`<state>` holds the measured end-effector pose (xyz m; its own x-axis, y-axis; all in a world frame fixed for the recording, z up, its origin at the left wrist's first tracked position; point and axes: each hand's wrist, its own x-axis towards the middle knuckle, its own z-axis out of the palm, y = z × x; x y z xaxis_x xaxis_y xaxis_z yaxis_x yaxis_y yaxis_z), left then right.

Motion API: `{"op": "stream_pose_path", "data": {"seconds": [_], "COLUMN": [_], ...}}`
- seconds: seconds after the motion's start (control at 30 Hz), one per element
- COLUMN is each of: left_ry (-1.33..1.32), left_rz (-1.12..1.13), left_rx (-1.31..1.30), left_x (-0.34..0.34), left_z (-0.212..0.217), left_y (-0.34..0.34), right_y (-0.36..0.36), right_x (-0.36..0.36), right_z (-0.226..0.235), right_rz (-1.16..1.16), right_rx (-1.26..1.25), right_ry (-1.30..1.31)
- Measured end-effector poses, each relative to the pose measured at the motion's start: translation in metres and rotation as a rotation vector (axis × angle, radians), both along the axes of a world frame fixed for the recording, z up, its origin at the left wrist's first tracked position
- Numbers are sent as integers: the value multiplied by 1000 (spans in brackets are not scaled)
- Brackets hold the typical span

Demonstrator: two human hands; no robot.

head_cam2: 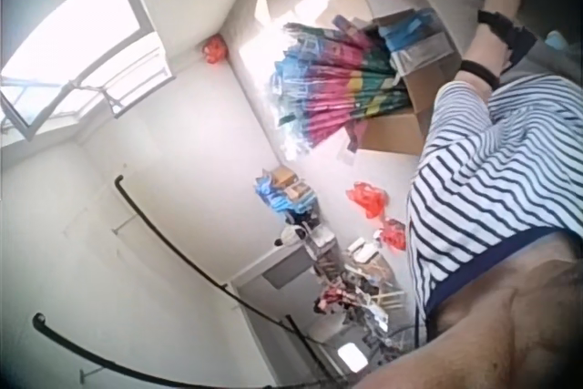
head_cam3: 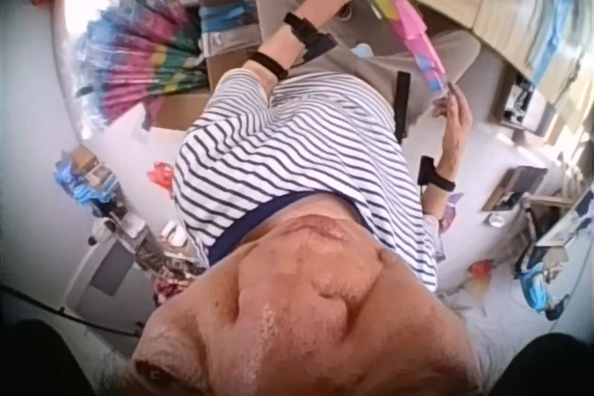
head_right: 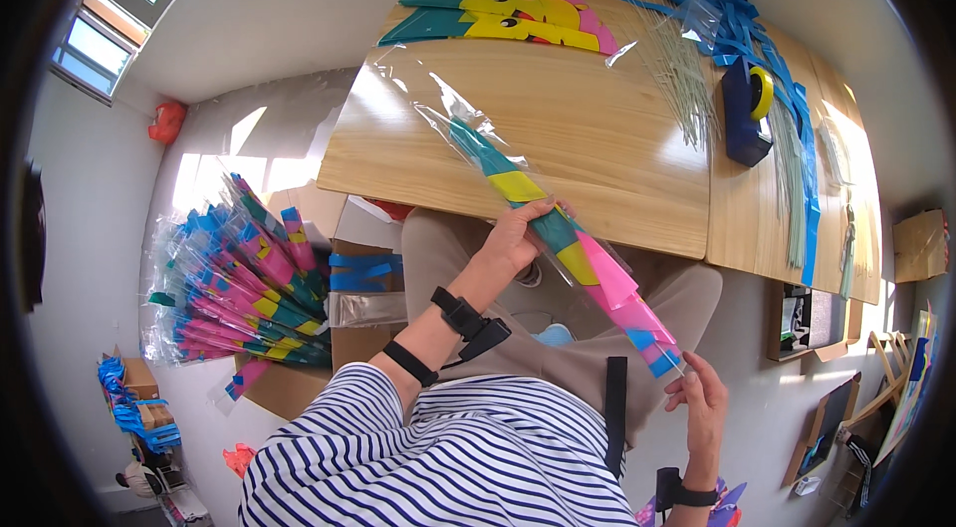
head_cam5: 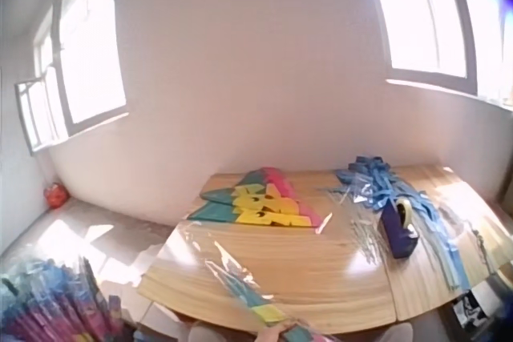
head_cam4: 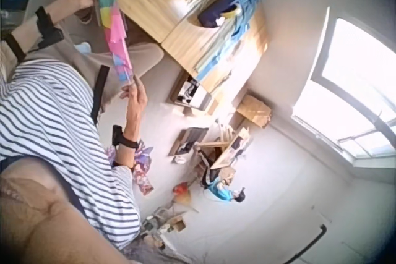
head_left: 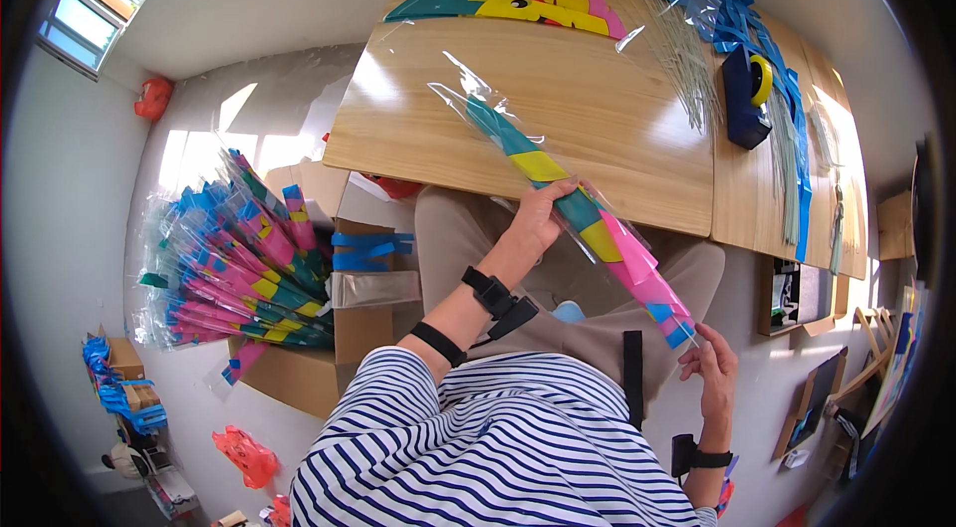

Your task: The recorder is assembling colorful paper kites by folding and taping pre-cut paper components and then sliding them into clear plastic sleeves.

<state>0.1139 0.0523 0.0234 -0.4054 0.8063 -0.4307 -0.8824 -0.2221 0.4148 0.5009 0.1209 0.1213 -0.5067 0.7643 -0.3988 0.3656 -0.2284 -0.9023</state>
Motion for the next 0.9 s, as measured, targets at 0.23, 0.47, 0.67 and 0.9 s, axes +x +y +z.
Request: {"op": "stream_pose_path", "data": {"seconds": [0.23, 0.47, 0.67, 0.9], "left_ry": [-39, -48, -56, -17], "left_rz": [34, 8, -72, 13], "left_rx": [-47, -61, -24, -14], "left_x": [24, 50, 62, 66], "left_z": [4, 12, 5, 3], "left_y": [10, 23, 29, 32], "right_y": [-5, 6, 14, 14], "right_x": [-32, -97, -140, -155], "right_z": [-19, -32, -39, -42], "right_rz": [-183, -229, -166, -104], "right_rx": [68, 248, 350, 394], "right_ry": [111, 79, -28, -18]}}
